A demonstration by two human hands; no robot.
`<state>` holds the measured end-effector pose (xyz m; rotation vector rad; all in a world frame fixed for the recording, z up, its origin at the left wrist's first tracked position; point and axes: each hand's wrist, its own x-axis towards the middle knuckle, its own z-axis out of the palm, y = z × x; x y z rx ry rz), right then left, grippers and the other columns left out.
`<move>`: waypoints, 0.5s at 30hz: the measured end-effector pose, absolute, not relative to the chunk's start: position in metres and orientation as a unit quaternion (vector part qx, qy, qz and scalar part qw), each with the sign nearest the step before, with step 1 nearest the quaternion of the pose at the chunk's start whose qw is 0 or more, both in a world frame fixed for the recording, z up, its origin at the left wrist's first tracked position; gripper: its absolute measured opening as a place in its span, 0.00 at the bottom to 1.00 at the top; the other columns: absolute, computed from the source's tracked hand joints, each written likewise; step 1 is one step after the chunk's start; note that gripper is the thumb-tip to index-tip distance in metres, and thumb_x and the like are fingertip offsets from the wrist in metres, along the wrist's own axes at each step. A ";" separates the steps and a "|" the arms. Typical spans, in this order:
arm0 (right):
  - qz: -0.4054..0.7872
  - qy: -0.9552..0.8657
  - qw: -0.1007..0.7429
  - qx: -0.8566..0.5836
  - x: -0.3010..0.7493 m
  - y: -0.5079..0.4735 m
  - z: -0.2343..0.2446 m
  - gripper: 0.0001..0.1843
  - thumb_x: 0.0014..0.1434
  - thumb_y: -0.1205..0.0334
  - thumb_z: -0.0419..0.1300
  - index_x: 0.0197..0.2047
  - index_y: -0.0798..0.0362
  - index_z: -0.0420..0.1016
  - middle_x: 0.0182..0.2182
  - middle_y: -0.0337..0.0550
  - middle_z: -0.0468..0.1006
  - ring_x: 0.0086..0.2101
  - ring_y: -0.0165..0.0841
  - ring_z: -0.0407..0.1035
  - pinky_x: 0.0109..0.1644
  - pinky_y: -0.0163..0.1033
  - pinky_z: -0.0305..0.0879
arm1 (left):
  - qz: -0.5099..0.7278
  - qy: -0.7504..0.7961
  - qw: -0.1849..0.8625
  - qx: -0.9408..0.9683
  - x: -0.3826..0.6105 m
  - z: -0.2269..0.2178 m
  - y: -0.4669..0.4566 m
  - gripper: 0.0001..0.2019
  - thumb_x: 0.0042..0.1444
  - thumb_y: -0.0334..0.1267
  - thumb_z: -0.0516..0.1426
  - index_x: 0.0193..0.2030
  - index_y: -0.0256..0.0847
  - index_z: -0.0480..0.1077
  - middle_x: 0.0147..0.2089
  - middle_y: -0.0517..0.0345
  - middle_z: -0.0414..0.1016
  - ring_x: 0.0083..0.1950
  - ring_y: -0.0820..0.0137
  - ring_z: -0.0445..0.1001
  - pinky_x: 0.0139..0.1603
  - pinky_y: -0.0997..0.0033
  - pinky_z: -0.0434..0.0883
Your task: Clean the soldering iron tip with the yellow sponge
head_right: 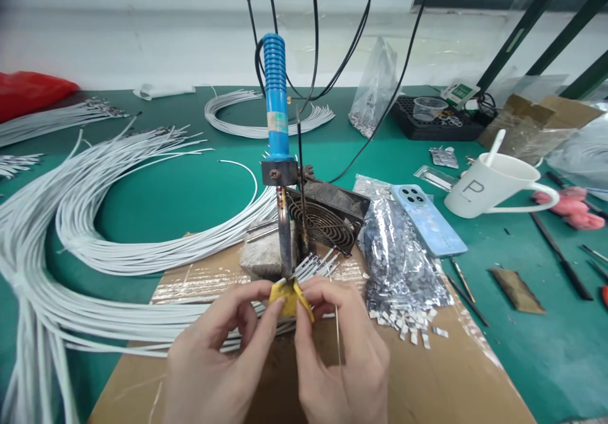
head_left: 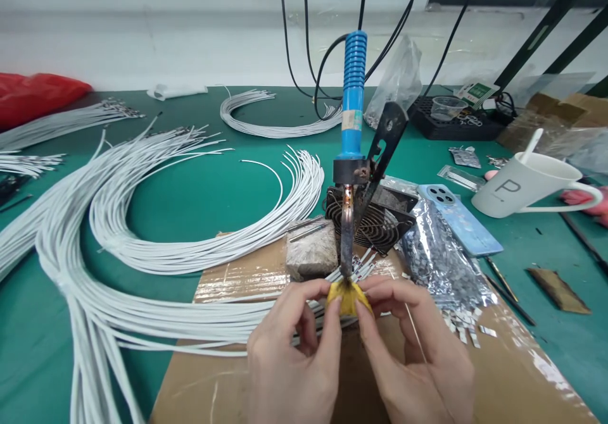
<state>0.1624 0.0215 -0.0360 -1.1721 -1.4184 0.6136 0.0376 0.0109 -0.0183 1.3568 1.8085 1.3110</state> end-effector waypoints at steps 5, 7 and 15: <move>0.192 -0.679 0.558 -0.437 0.166 0.022 -0.035 0.20 0.62 0.82 0.61 0.50 0.48 0.75 0.43 0.41 0.82 0.47 0.34 0.76 0.50 0.40 0.75 | 0.504 0.601 0.122 0.609 0.042 -0.019 0.011 0.09 0.64 0.26 0.60 0.46 0.44 0.79 0.32 0.61 0.76 0.27 0.70 0.71 0.29 0.72 0.68; 0.177 -0.686 0.546 -0.447 0.165 0.023 -0.034 0.20 0.63 0.81 0.61 0.50 0.47 0.75 0.42 0.40 0.83 0.45 0.35 0.77 0.49 0.40 0.75 | 0.502 0.585 0.108 0.628 0.040 -0.022 0.013 0.10 0.65 0.24 0.60 0.47 0.42 0.78 0.37 0.56 0.81 0.34 0.67 0.78 0.35 0.70 0.71; 0.267 -0.659 0.456 -0.534 0.231 0.017 -0.036 0.05 0.64 0.62 0.69 0.43 0.46 0.79 0.34 0.39 0.89 0.31 0.38 0.87 0.32 0.32 0.84 | 0.440 0.558 0.186 0.679 0.055 -0.038 -0.005 0.13 0.62 0.27 0.58 0.48 0.48 0.78 0.33 0.56 0.83 0.30 0.65 0.82 0.25 0.70 0.75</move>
